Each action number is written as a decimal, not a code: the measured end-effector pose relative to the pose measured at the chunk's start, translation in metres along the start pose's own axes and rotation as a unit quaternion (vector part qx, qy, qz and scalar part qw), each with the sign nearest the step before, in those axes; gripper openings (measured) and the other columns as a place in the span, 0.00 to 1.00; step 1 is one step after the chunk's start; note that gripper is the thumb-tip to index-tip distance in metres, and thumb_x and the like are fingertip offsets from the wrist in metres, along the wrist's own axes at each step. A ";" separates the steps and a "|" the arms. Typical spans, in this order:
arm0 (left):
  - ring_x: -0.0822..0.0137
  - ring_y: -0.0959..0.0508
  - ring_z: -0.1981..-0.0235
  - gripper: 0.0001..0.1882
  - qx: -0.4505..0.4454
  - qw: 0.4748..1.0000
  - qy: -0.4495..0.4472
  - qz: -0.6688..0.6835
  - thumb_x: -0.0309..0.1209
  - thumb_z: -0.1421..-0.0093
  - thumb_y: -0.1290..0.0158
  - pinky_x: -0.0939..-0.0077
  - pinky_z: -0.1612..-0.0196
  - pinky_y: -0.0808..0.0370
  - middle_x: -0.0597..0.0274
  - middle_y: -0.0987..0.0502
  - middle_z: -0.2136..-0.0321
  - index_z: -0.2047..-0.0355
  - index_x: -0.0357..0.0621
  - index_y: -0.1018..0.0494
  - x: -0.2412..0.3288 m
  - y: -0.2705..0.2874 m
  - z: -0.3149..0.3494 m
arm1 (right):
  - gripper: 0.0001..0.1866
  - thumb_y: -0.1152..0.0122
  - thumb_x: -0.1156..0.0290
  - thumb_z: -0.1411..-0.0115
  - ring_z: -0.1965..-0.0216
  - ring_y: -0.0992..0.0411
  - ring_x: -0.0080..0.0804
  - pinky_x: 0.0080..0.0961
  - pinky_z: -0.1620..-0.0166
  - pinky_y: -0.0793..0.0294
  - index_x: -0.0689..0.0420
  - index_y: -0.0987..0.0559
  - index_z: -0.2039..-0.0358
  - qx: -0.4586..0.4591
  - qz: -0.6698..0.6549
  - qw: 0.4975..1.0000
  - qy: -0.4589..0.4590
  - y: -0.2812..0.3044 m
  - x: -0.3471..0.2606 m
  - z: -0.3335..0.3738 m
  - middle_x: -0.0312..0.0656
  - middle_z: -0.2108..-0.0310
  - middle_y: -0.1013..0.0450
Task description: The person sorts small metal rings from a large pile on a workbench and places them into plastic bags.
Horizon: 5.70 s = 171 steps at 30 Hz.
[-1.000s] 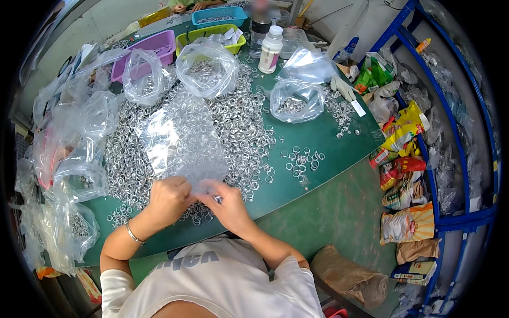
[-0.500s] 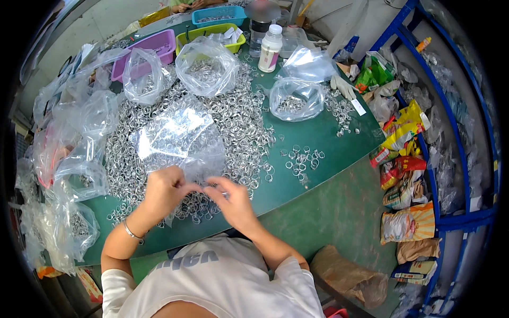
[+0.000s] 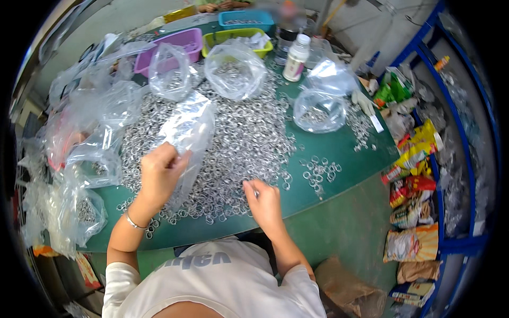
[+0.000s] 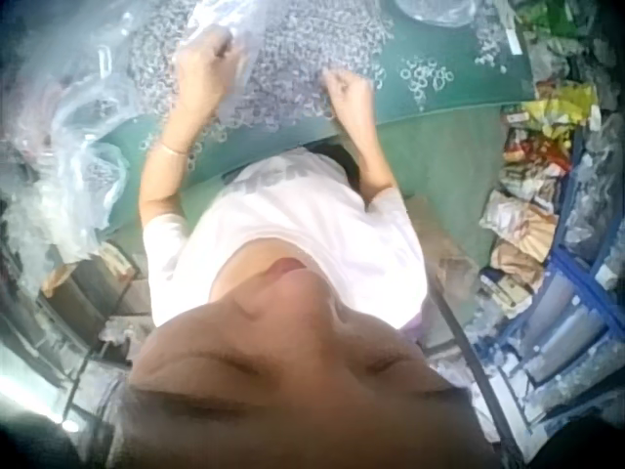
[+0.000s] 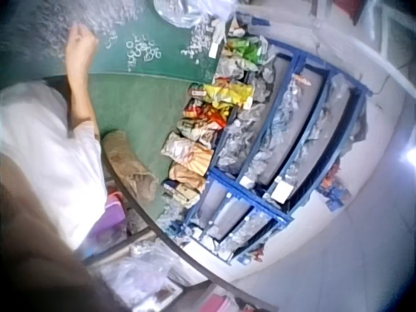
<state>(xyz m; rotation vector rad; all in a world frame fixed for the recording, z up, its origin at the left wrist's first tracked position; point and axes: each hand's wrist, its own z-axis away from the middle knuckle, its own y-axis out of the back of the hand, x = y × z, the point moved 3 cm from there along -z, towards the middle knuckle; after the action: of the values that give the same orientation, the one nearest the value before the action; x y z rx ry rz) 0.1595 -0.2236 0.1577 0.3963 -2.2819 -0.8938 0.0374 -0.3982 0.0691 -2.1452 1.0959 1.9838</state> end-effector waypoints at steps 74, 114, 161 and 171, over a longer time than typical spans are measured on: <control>0.61 0.25 0.63 0.14 0.092 0.400 0.326 0.851 0.26 0.40 0.61 0.64 0.56 0.27 0.50 0.26 0.65 0.58 0.28 0.35 -0.052 0.082 0.108 | 0.12 0.63 0.68 0.37 0.82 0.36 0.24 0.22 0.79 0.33 0.58 0.31 0.72 -0.476 -0.644 0.497 -0.334 -0.065 -0.105 -0.047 0.38 0.82 0.35; 0.61 0.26 0.84 0.15 -0.002 0.978 0.050 0.201 0.24 0.44 0.58 0.70 0.76 0.31 0.53 0.28 0.86 0.56 0.37 0.33 0.007 -0.004 -0.088 | 0.14 0.56 0.81 0.49 0.71 0.34 0.18 0.15 0.71 0.34 0.62 0.29 0.60 -0.010 -0.075 0.997 0.027 0.049 -0.049 -0.077 0.35 0.71 0.30; 0.50 0.40 0.45 0.21 -0.214 0.971 -0.068 0.080 0.24 0.49 0.46 0.59 0.43 0.42 0.50 0.38 0.51 0.53 0.39 0.35 -0.025 -0.098 0.001 | 0.32 0.44 0.78 0.50 0.44 0.41 0.45 0.33 0.43 0.44 0.61 0.42 0.43 0.188 0.255 0.946 0.073 0.235 0.132 -0.088 0.53 0.46 0.40; 0.51 0.41 0.43 0.19 -0.191 0.979 0.070 0.024 0.23 0.50 0.46 0.50 0.41 0.47 0.54 0.37 0.47 0.56 0.40 0.32 -0.023 -0.045 0.098 | 0.15 0.41 0.76 0.51 0.54 0.36 0.42 0.35 0.48 0.43 0.62 0.27 0.61 0.078 0.300 0.937 0.162 0.094 0.035 -0.001 0.46 0.58 0.31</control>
<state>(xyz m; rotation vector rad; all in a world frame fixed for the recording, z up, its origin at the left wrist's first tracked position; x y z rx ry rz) 0.1135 -0.1966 0.0608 0.2228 -1.9275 -1.2100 -0.0108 -0.4858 0.0795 -2.2901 2.0943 1.6433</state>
